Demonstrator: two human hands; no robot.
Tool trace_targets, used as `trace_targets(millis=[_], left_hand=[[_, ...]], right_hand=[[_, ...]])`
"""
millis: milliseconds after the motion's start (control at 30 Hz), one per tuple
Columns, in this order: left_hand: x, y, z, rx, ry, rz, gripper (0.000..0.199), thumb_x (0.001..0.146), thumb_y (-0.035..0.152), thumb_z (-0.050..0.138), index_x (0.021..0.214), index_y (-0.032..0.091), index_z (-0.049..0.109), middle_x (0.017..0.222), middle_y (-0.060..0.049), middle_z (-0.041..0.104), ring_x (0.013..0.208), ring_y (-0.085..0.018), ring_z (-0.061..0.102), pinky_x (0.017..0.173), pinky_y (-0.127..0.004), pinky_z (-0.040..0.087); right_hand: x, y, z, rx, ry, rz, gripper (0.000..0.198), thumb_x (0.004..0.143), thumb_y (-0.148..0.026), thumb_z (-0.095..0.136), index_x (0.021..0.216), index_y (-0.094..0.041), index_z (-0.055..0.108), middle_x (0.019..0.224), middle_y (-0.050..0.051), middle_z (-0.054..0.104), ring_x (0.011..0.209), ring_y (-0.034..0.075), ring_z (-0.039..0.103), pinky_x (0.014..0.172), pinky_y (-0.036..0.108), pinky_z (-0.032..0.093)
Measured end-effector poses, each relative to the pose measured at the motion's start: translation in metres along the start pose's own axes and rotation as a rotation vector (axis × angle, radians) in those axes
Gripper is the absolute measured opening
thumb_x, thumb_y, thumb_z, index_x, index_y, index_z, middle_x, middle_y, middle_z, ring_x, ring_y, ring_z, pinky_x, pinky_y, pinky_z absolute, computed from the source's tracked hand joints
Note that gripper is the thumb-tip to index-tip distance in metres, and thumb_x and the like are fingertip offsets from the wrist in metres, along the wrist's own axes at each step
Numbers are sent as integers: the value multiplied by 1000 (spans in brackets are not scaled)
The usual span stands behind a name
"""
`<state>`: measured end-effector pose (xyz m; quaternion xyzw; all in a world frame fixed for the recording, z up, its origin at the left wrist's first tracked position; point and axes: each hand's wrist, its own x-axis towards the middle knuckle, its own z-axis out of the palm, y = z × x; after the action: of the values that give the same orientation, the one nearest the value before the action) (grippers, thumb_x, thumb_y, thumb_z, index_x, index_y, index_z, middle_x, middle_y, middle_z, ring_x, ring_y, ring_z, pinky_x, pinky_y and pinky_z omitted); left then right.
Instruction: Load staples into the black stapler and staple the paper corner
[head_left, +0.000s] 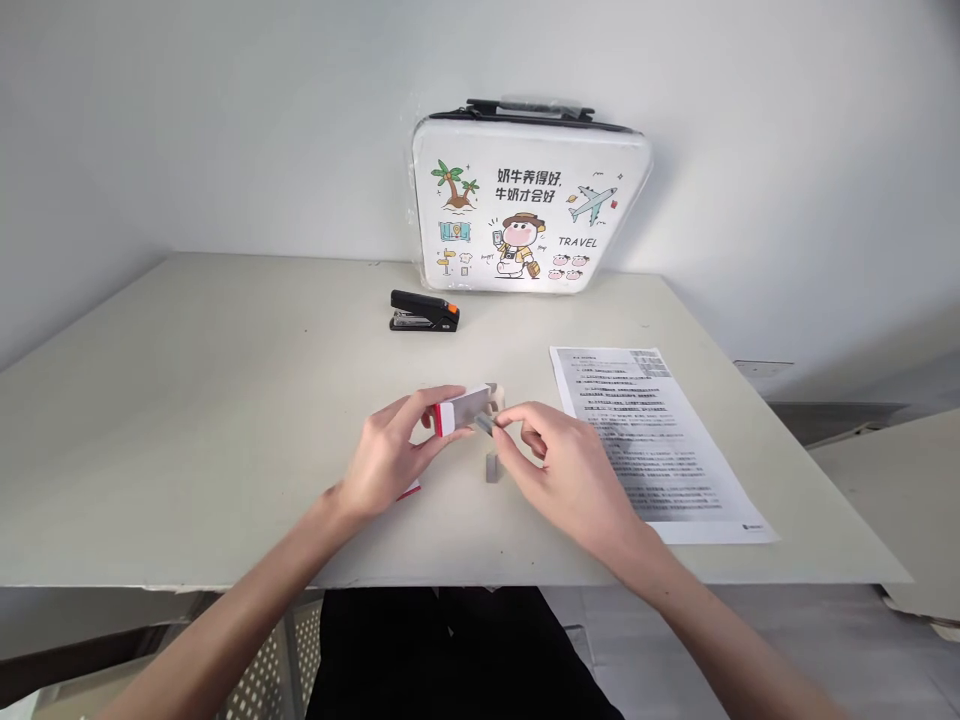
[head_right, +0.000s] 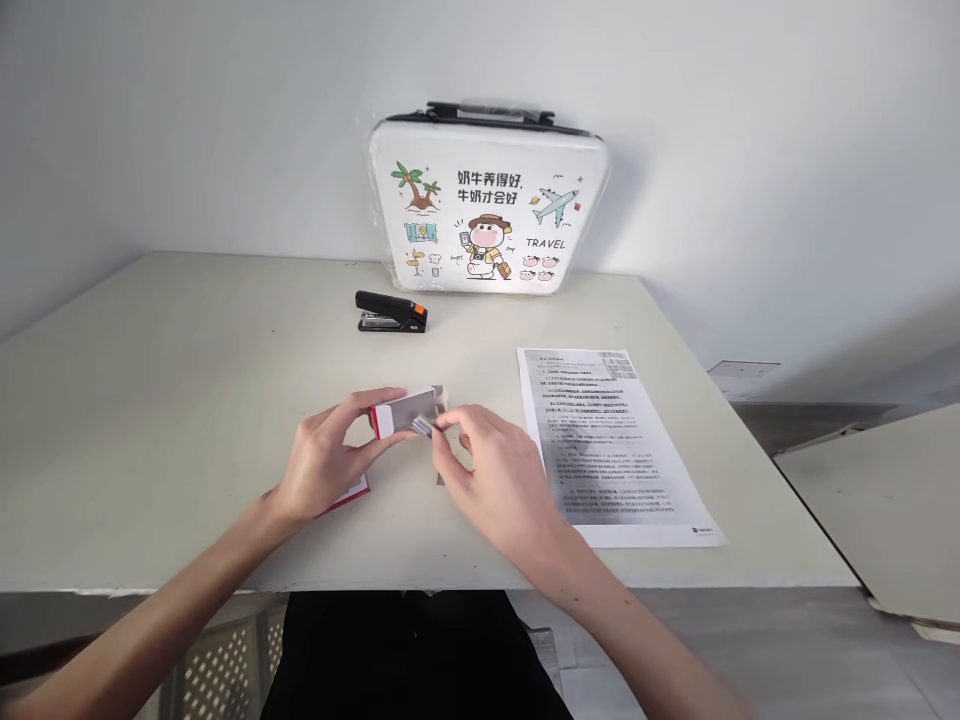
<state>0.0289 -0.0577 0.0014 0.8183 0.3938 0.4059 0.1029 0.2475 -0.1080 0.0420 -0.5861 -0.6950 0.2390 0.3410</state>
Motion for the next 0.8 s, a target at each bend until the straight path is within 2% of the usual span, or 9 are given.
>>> trace_targets(millis=[67,133,200,300,367,500,667,800], left_hand=[[-3,-1,-4,-26,4,-81,42,94,51,75,126,25,66,113,-7,79,80,-17,75,78,-31,62],[-7,-3,-10,-71,-1,-143,44,93,53,75,125,24,67,116,-8,78,88,-20,76,84,-34,62],[-13,-6,-16,-90,-26,-199,46,92,54,75,125,23,67,115,-8,78,92,-22,76,86,-36,61],[-21,-9,-23,-39,-86,-250,46,92,54,75,125,23,67,107,-6,78,89,-22,75,78,-35,60],[-23,-10,-26,-9,-125,-224,43,93,54,75,123,23,68,108,-6,77,91,-22,74,80,-35,60],[-20,-11,-25,-18,-176,-159,36,95,51,72,119,24,68,117,-6,74,105,-24,70,95,-40,57],[-22,-17,-24,14,-240,-213,46,93,58,71,125,25,66,125,-9,70,119,-29,64,103,-49,53],[-37,-14,-38,115,-307,-270,58,82,63,79,123,24,64,126,-11,67,116,-34,63,99,-53,55]], right_hand=[[-2,10,-4,-48,-93,45,17,98,-35,57,88,-25,65,60,-6,41,50,13,38,52,28,30],[-4,22,-6,-98,-183,88,18,99,-35,55,87,-25,64,60,-6,45,50,13,41,51,28,30],[-6,32,-4,-157,-257,109,15,99,-32,54,89,-24,62,66,-3,54,55,15,50,54,29,34],[-9,40,1,-205,-323,120,11,98,-29,53,100,-23,62,83,2,66,68,19,61,60,32,43],[-12,42,2,-205,-320,113,17,99,-29,52,113,-24,61,98,5,69,73,21,65,63,34,46],[-20,39,-7,-198,-263,76,31,99,-28,53,129,-30,58,120,8,68,77,22,68,65,37,50],[-31,42,-32,-233,-164,93,33,98,-34,59,131,-34,58,129,8,67,78,23,67,62,38,52],[-38,48,-42,-214,-160,116,23,102,-42,56,123,-34,61,126,7,68,76,22,66,58,37,52]])
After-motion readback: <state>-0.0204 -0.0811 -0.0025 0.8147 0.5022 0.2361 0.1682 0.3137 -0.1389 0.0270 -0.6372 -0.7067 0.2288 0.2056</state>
